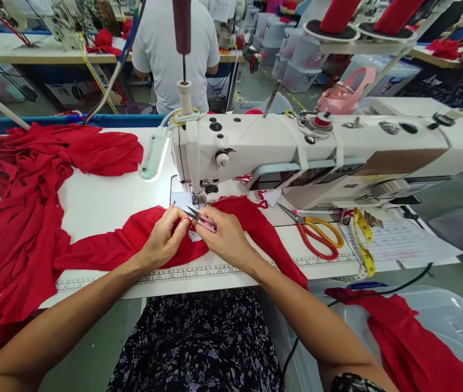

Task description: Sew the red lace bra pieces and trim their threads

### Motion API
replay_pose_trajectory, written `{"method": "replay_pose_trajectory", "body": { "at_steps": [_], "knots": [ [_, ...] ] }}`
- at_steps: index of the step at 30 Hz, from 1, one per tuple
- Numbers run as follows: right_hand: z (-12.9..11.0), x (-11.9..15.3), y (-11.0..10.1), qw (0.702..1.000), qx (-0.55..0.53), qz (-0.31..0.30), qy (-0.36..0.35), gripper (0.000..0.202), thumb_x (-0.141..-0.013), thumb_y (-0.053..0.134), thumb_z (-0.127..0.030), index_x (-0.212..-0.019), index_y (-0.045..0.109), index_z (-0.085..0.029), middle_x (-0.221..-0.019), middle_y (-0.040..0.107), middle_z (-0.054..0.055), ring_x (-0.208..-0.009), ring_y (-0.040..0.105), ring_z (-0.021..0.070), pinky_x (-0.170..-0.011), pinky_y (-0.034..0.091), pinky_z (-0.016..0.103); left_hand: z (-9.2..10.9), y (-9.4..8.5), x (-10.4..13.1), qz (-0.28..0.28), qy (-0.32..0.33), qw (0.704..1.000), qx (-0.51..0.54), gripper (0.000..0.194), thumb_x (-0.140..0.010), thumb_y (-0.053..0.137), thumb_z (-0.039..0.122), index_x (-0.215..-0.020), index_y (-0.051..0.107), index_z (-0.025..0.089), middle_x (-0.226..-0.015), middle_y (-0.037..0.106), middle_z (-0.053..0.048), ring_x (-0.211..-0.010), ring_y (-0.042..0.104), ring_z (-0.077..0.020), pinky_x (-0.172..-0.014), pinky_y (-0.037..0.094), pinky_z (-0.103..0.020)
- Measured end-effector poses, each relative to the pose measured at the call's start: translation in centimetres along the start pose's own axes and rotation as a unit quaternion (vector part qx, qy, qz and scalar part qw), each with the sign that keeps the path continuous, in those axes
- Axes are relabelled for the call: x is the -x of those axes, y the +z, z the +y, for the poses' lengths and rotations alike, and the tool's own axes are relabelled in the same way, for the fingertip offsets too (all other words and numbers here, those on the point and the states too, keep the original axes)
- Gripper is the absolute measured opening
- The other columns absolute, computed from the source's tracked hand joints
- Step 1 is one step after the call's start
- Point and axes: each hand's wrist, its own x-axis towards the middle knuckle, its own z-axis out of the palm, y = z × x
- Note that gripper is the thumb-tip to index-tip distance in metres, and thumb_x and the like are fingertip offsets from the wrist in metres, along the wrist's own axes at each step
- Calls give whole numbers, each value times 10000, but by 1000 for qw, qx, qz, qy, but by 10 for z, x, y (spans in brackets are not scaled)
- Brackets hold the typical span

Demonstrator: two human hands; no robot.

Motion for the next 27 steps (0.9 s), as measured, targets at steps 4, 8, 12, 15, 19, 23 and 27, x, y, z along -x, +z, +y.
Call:
{"method": "replay_pose_trajectory", "body": {
  "at_steps": [4,8,12,15,19,23,27],
  "knots": [
    [1,-2,4,997,-76,5,4,187,-856,586,-282,-709,503,-203,-610,405,-67,-577,363,90,-524,272,228,1,-1,0,-12,-28,998,60,157,-978,397,259,-835,445,217,-783,494,5,-727,450,-161,-866,421,-367],
    [3,0,4,996,-92,-3,-1,212,-879,577,-322,-716,513,-202,-623,417,-64,-572,375,88,-523,285,224,0,-1,0,-22,-40,996,83,157,-985,400,265,-848,455,212,-785,496,-2,-732,444,-163,-739,401,-325],
    [2,11,0,994,79,63,-35,174,-901,598,-369,-915,614,-196,-651,577,-51,-561,480,95,-553,316,232,-2,0,0,-2,-35,997,69,166,-991,400,271,-848,461,211,-806,512,-11,-746,457,-168,-733,398,-327],
    [-4,23,-4,944,284,119,-118,239,-949,550,-401,-972,634,-179,-672,653,-11,-556,537,112,-536,273,260,-2,0,0,10,-29,998,62,159,-988,405,265,-850,464,213,-810,515,-11,-754,474,-170,-738,402,-328],
    [-13,32,-6,876,431,107,-190,276,-1005,463,-346,-866,623,-170,-620,631,0,-537,538,117,-514,229,287,-1,1,0,20,-19,999,39,152,-980,410,245,-842,465,215,-809,520,-7,-757,482,-170,-764,409,-336],
    [-16,33,-3,844,482,115,-206,276,-1017,444,-327,-839,595,-180,-601,605,-15,-507,516,114,-504,214,289,0,1,0,25,-10,999,20,152,-972,410,229,-827,456,219,-806,532,-3,-754,486,-167,-843,432,-366],
    [-16,32,-2,831,500,113,-216,275,-1016,446,-308,-786,541,-192,-566,548,-36,-498,497,113,-508,209,283,-1,2,0,26,-6,1000,-1,141,-968,408,223,-834,452,224,-803,548,6,-755,500,-161,-1032,389,-458]
  ]
}}
